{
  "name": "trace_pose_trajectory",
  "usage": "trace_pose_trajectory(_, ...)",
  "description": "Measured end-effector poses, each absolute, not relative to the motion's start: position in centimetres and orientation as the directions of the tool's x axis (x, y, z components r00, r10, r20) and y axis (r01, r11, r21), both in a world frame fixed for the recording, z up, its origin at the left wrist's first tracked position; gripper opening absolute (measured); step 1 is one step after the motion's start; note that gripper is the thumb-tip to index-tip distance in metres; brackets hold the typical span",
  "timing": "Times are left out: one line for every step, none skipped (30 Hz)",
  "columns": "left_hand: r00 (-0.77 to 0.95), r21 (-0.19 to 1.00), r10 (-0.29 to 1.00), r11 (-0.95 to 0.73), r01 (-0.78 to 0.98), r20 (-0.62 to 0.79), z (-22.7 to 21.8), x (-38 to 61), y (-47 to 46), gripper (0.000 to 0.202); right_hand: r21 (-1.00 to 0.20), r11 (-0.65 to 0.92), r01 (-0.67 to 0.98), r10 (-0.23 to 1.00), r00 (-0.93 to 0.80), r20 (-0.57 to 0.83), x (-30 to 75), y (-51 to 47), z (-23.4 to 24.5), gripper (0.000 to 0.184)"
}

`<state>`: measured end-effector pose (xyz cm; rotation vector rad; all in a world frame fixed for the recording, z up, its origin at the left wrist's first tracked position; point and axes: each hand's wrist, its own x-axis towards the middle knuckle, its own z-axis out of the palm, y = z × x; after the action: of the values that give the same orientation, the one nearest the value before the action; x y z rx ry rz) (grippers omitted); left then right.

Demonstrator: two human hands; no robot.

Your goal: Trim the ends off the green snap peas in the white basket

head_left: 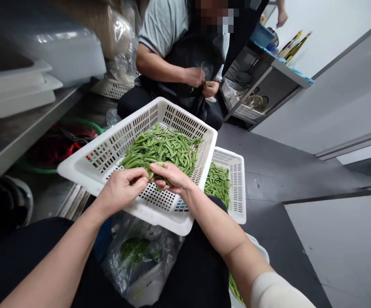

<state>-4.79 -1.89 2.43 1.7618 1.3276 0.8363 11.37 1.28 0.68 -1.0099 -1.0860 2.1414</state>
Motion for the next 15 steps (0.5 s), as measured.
trace_pose_trajectory(0.269, 0.865, 0.962, -0.175, 0.47, 0.049, 2.4, -4.6, -1.9, 0.022, -0.842, -0.521, -0.141, 0.745, -0.557, -0.368, 11.2, 1.2, 0.6, 0.035)
trace_pose_trajectory(0.28, 0.874, 0.959, -0.17, 0.455, 0.04, 2.4, -4.5, -1.9, 0.022, -0.848, -0.508, -0.153, 0.759, -0.545, -0.356, 11.1, 1.2, 0.7, 0.035)
trace_pose_trajectory(0.275, 0.894, 0.961, -0.146, 0.423, 0.027, 2.4, -4.5, -1.8, 0.022, -0.852, -0.499, -0.156, 0.76, -0.55, -0.345, 11.3, 1.2, 0.7, 0.035)
trace_pose_trajectory(0.254, 0.925, 0.967, -0.098, 0.367, 0.002, 2.5, -4.7, -1.7, 0.02, -0.855, -0.497, -0.148, 0.748, -0.573, -0.336, 11.5, 1.3, 0.9, 0.034)
trace_pose_trajectory(0.214, 0.958, 0.976, -0.029, 0.286, -0.035, 2.6, -5.0, -1.5, 0.018, -0.856, -0.5, -0.132, 0.723, -0.607, -0.329, 11.9, 1.4, 1.0, 0.033)
trace_pose_trajectory(0.156, 0.982, 0.985, 0.05, 0.182, -0.079, 2.8, -5.3, -1.4, 0.015, -0.853, -0.509, -0.115, 0.691, -0.646, -0.325, 12.3, 1.5, 1.2, 0.031)
trace_pose_trajectory(0.085, 0.99, 0.988, 0.121, 0.068, -0.127, 2.9, -5.7, -1.2, 0.012, -0.848, -0.52, -0.101, 0.657, -0.681, -0.322, 12.7, 1.6, 1.4, 0.029)
trace_pose_trajectory(0.016, 0.984, 0.985, 0.175, -0.04, -0.174, 3.1, -6.0, -1.1, 0.008, -0.841, -0.533, -0.093, 0.63, -0.708, -0.321, 13.2, 1.7, 1.5, 0.027)
trace_pose_trajectory(-0.045, 0.971, 0.976, 0.205, -0.127, -0.212, 3.3, -6.3, -1.0, 0.006, -0.833, -0.546, -0.091, 0.61, -0.724, -0.321, 13.5, 1.8, 1.7, 0.025)
trace_pose_trajectory(-0.087, 0.959, 0.968, 0.217, -0.184, -0.236, 3.3, -6.5, -0.9, 0.004, -0.826, -0.556, -0.093, 0.599, -0.733, -0.322, 13.8, 1.8, 1.7, 0.022)
trace_pose_trajectory(-0.117, 0.953, 0.961, 0.222, -0.207, -0.25, 3.4, -6.5, -0.9, 0.003, -0.82, -0.564, -0.097, 0.594, -0.737, -0.322, 14.0, 1.9, 1.8, 0.021)
trace_pose_trajectory(-0.129, 0.953, 0.958, 0.228, -0.2, -0.256, 3.3, -6.5, -0.9, 0.003, -0.816, -0.569, -0.101, 0.591, -0.74, -0.321, 14.1, 1.9, 1.8, 0.021)
trace_pose_trajectory(-0.122, 0.959, 0.96, 0.232, -0.163, -0.253, 3.3, -6.3, -0.9, 0.006, -0.814, -0.572, -0.102, 0.586, -0.745, -0.319, 14.1, 1.9, 1.8, 0.023)
trace_pose_trajectory(-0.097, 0.972, 0.969, 0.218, -0.085, -0.226, 3.1, -6.1, -1.0, 0.011, -0.812, -0.574, -0.104, 0.582, -0.75, -0.315, 14.0, 1.9, 1.8, 0.024)
trace_pose_trajectory(-0.059, 0.983, 0.982, 0.182, 0.022, -0.18, 3.0, -5.8, -1.0, 0.016, -0.812, -0.574, -0.108, 0.58, -0.754, -0.309, 13.9, 1.9, 1.7, 0.025)
